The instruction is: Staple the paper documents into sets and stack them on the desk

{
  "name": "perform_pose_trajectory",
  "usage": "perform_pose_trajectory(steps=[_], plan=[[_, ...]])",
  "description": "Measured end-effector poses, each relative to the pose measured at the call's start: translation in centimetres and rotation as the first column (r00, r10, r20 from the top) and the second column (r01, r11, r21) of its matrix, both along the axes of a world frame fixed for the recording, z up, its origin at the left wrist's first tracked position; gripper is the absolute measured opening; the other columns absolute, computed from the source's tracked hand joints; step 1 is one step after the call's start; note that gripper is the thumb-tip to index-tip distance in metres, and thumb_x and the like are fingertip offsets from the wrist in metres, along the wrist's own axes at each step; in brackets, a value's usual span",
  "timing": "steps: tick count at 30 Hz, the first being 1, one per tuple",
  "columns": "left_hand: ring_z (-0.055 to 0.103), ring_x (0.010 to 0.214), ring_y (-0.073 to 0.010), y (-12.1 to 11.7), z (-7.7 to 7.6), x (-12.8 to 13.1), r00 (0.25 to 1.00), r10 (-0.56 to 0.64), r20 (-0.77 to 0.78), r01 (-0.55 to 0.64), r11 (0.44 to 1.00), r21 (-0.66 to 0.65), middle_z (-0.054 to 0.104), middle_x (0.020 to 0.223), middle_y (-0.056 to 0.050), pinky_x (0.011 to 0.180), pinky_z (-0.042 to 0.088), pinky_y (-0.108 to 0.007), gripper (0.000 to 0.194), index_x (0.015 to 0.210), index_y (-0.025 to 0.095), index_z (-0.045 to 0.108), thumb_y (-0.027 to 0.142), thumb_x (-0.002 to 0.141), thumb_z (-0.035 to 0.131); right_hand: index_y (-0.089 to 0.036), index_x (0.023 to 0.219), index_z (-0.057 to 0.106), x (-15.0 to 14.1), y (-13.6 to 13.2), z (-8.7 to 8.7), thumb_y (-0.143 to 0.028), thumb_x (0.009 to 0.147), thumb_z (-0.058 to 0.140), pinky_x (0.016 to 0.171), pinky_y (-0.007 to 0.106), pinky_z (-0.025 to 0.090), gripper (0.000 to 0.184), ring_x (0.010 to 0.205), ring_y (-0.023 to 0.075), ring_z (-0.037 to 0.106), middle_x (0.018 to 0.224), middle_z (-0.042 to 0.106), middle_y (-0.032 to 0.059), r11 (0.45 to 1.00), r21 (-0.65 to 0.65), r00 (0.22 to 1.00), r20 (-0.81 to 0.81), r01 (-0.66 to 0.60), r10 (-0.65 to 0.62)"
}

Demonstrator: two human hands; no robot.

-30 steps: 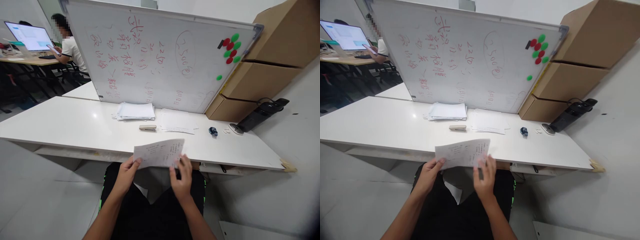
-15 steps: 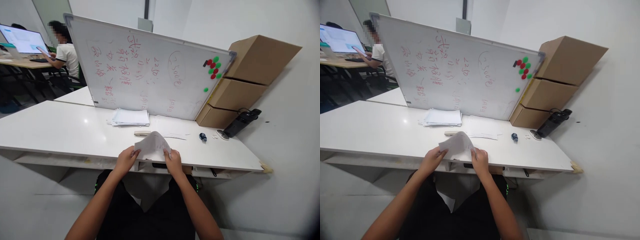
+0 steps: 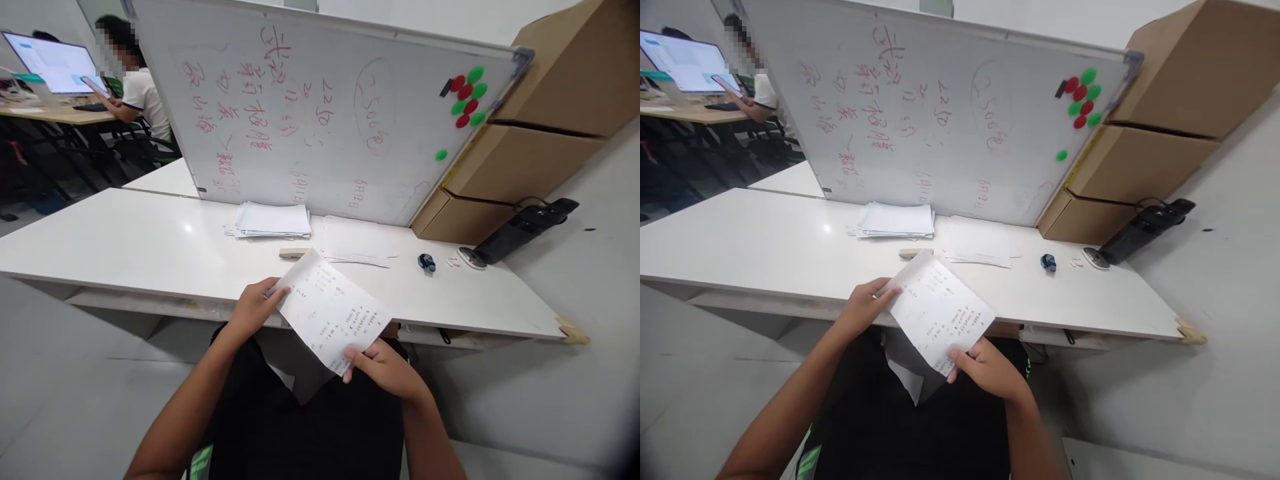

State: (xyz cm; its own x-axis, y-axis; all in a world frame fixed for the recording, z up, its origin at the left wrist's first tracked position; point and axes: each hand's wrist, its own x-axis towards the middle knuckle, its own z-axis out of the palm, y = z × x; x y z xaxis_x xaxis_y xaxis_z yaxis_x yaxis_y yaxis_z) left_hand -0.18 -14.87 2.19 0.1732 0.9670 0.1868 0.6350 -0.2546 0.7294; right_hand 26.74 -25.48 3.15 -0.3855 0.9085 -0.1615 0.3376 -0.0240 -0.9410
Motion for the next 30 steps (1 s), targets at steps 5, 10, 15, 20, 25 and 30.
perform_pose_trajectory(steps=[5,10,15,20,25,30], plan=[[0.048,0.123,-0.0286,-2.4,-0.2,3.3,0.980,-0.062,-0.189,0.113,0.955,0.273,0.061,0.125,-0.008,0.105,0.035,-0.048,0.035,0.121,0.024,0.061,0.034,0.092,0.046,-0.018,0.060,0.068,-0.8,0.9,-4.1,-0.052,0.084,0.058,0.063,0.032,0.051,0.042,0.056,0.0168,0.061,0.058,0.067,0.0036,0.983,-0.086,0.953,-0.246,0.163,-0.179],[0.034,0.136,-0.0309,-6.1,-0.9,6.3,0.840,-0.442,-0.316,0.504,0.851,0.149,0.046,0.144,-0.009,0.109,0.030,-0.050,0.058,0.138,0.026,0.046,0.048,0.085,0.057,-0.016,0.072,0.069,-2.0,1.7,-7.5,-0.054,0.071,0.071,0.042,0.024,0.040,0.038,0.043,0.0116,0.051,0.056,0.063,0.0014,0.899,-0.176,0.839,-0.325,0.400,-0.437],[0.053,0.121,-0.0256,-5.6,-2.3,6.7,0.821,-0.488,-0.295,0.530,0.845,0.078,0.058,0.132,-0.007,0.100,0.041,-0.042,0.059,0.141,0.029,0.039,0.040,0.087,0.058,-0.015,0.065,0.065,-2.1,1.6,-8.8,-0.058,0.073,0.067,0.037,0.022,0.031,0.043,0.036,0.0086,0.042,0.045,0.053,-0.0018,0.881,-0.172,0.839,-0.271,0.440,-0.472],[0.062,0.107,-0.0251,-4.6,-1.8,6.1,0.834,-0.480,-0.273,0.505,0.862,0.027,0.068,0.115,-0.006,0.089,0.046,-0.038,0.041,0.129,0.027,0.055,0.040,0.090,0.053,-0.015,0.066,0.064,-1.4,1.4,-8.6,-0.061,0.079,0.058,0.042,0.022,0.036,0.048,0.041,0.0092,0.046,0.048,0.055,-0.0010,0.924,-0.173,0.884,-0.274,0.342,-0.379],[0.064,0.100,-0.0250,-3.4,-1.1,5.1,0.950,-0.244,-0.195,0.263,0.961,0.079,0.070,0.110,-0.005,0.090,0.047,-0.039,0.035,0.121,0.025,0.062,0.038,0.093,0.045,-0.016,0.076,0.068,-0.7,0.8,-7.8,-0.055,0.082,0.059,0.062,0.027,0.047,0.041,0.062,0.0146,0.059,0.069,0.067,0.0029,0.932,-0.166,0.881,-0.309,0.322,-0.359],[0.066,0.092,-0.0230,-2.0,-0.6,3.2,0.982,-0.181,-0.053,0.182,0.983,0.014,0.072,0.100,-0.003,0.077,0.050,-0.031,0.031,0.102,0.023,0.069,0.041,0.092,0.046,-0.017,0.071,0.067,-0.3,0.5,-8.0,-0.054,0.083,0.058,0.067,0.028,0.047,0.040,0.068,0.0165,0.061,0.070,0.068,0.0038,0.927,-0.172,0.870,-0.324,0.332,-0.372]])
